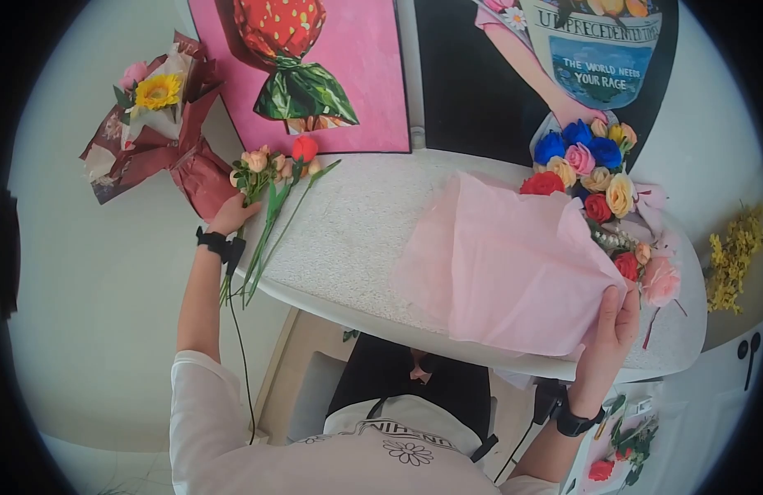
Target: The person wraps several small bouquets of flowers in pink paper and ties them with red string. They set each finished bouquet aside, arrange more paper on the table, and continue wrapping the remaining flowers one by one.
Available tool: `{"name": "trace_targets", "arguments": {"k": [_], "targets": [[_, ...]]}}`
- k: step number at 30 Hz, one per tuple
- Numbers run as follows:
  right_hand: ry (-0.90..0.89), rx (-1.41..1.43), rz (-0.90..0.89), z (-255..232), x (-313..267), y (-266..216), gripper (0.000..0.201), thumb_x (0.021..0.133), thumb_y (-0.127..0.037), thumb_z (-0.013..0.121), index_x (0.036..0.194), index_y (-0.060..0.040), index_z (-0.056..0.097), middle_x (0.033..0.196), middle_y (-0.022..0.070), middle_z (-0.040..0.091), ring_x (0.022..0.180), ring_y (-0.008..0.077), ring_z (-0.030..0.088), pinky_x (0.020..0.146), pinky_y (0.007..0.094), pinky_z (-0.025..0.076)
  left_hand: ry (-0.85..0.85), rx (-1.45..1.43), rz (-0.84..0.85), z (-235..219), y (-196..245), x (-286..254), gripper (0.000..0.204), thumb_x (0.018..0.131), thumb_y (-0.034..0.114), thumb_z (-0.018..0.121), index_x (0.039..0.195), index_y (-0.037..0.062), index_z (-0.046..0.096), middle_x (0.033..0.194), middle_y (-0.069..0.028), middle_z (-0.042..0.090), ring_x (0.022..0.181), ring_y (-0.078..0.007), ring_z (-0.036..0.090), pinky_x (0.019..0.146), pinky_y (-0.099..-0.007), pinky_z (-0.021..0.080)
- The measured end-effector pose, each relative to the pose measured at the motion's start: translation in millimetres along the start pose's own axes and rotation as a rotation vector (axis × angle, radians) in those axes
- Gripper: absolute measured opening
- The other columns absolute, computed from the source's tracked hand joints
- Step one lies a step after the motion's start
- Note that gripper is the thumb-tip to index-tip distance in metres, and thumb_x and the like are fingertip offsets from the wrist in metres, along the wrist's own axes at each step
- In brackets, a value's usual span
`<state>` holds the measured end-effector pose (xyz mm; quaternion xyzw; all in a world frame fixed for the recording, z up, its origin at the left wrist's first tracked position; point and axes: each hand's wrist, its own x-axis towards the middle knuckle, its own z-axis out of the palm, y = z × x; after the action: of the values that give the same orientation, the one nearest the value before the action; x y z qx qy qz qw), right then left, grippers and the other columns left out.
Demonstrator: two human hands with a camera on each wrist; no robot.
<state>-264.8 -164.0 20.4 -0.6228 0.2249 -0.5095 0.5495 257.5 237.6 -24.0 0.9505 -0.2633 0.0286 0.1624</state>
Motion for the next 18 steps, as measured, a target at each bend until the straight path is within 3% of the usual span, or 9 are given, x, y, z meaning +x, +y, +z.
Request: {"name": "trace_targets", "arguments": {"k": [2, 4, 6, 8, 10, 12, 13, 15, 18], "targets": [[0.058, 0.096, -0.033, -5.3, 1.2, -3.0, 0.025, 0.103, -0.021, 0.051, 0.116, -0.0009, 0.057, 0.110, 0.0030, 0.062, 0.102, 0.0091, 0.055, 0.092, 0.0255, 0.041, -0.080, -0.102, -0.038, -8.6, 5.8, -4.2, 0.064, 0.086, 0.045, 0.067, 0.123, -0.0071, 0.056, 0.097, -0.0193, 0.068, 0.085, -0.0253, 0.067, 0.075, -0.0373, 0.051], [0.161, 0.211, -0.071, -6.1, 4.0, -13.1, 0.027, 0.103, -0.021, 0.051, 0.118, 0.0002, 0.057, 0.113, 0.0043, 0.063, 0.104, 0.0103, 0.056, 0.093, 0.0269, 0.042, -0.111, -0.161, -0.028, -20.6, 13.4, -14.7, 0.068, 0.086, 0.048, 0.067, 0.122, -0.0081, 0.056, 0.097, -0.0164, 0.067, 0.080, -0.0198, 0.065, 0.070, -0.0361, 0.052], [0.253, 0.220, -0.108, -29.6, 7.0, -13.0, 0.031, 0.103, -0.023, 0.050, 0.123, 0.0007, 0.054, 0.120, 0.0069, 0.061, 0.108, 0.0131, 0.057, 0.094, 0.0297, 0.044, -0.089, -0.211, -0.145, -30.1, 21.5, -24.6, 0.066, 0.085, 0.048, 0.069, 0.121, -0.0068, 0.058, 0.109, -0.0232, 0.067, 0.103, -0.0295, 0.065, 0.090, -0.0395, 0.048], [0.428, 0.283, -0.157, -28.2, 11.8, -24.4, 0.033, 0.103, -0.024, 0.050, 0.125, 0.0006, 0.053, 0.122, 0.0081, 0.060, 0.109, 0.0144, 0.057, 0.094, 0.0308, 0.045, 0.172, -0.138, 0.095, -19.2, -5.8, -22.5, 0.060, 0.086, 0.040, 0.071, 0.122, -0.0067, 0.058, 0.113, -0.0228, 0.065, 0.107, -0.0287, 0.063, 0.092, -0.0380, 0.047], [0.513, 0.306, -0.241, -45.9, 17.9, -22.5, 0.035, 0.103, -0.025, 0.050, 0.127, 0.0010, 0.051, 0.124, 0.0109, 0.059, 0.111, 0.0172, 0.057, 0.096, 0.0326, 0.045, 0.269, -0.126, 0.111, -38.0, 13.3, -33.8, 0.055, 0.088, 0.031, 0.071, 0.125, -0.0060, 0.056, 0.115, -0.0199, 0.064, 0.109, -0.0263, 0.061, 0.093, -0.0355, 0.047], [0.598, 0.341, -0.298, -50.7, 21.4, -28.4, 0.037, 0.103, -0.025, 0.049, 0.128, 0.0018, 0.050, 0.126, 0.0125, 0.058, 0.113, 0.0191, 0.056, 0.098, 0.0333, 0.045, 0.412, -0.362, 0.162, -45.9, 44.6, -49.6, 0.052, 0.089, 0.024, 0.069, 0.130, -0.0045, 0.054, 0.116, -0.0151, 0.063, 0.103, -0.0231, 0.061, 0.092, -0.0332, 0.047], [0.598, 0.338, -0.291, -53.3, 21.9, -27.9, 0.037, 0.103, -0.025, 0.049, 0.129, 0.0021, 0.050, 0.127, 0.0131, 0.057, 0.115, 0.0197, 0.056, 0.099, 0.0335, 0.044, 0.319, -0.571, 0.180, -58.8, 83.2, -67.2, 0.052, 0.090, 0.020, 0.068, 0.134, -0.0024, 0.051, 0.119, -0.0103, 0.061, 0.102, -0.0183, 0.059, 0.091, -0.0314, 0.046], [0.591, 0.334, -0.271, -57.2, 21.9, -20.9, 0.037, 0.103, -0.024, 0.049, 0.130, 0.0027, 0.049, 0.129, 0.0143, 0.056, 0.118, 0.0210, 0.055, 0.101, 0.0341, 0.043, 0.123, -0.695, 0.250, -81.1, 163.3, -106.9, 0.050, 0.095, 0.022, 0.063, 0.136, -0.0017, 0.048, 0.128, -0.0089, 0.058, 0.110, -0.0168, 0.056, 0.098, -0.0312, 0.043], [0.413, 0.170, -0.049, -34.6, 18.1, -13.1, 0.035, 0.103, -0.020, 0.048, 0.127, 0.0050, 0.050, 0.129, 0.0142, 0.056, 0.118, 0.0215, 0.055, 0.102, 0.0336, 0.042, -0.153, -0.871, 0.445, -74.7, 231.0, -140.6, 0.059, 0.093, 0.033, 0.062, 0.139, 0.0007, 0.046, 0.134, -0.0108, 0.055, 0.115, -0.0197, 0.055, 0.101, -0.0343, 0.040]]}}
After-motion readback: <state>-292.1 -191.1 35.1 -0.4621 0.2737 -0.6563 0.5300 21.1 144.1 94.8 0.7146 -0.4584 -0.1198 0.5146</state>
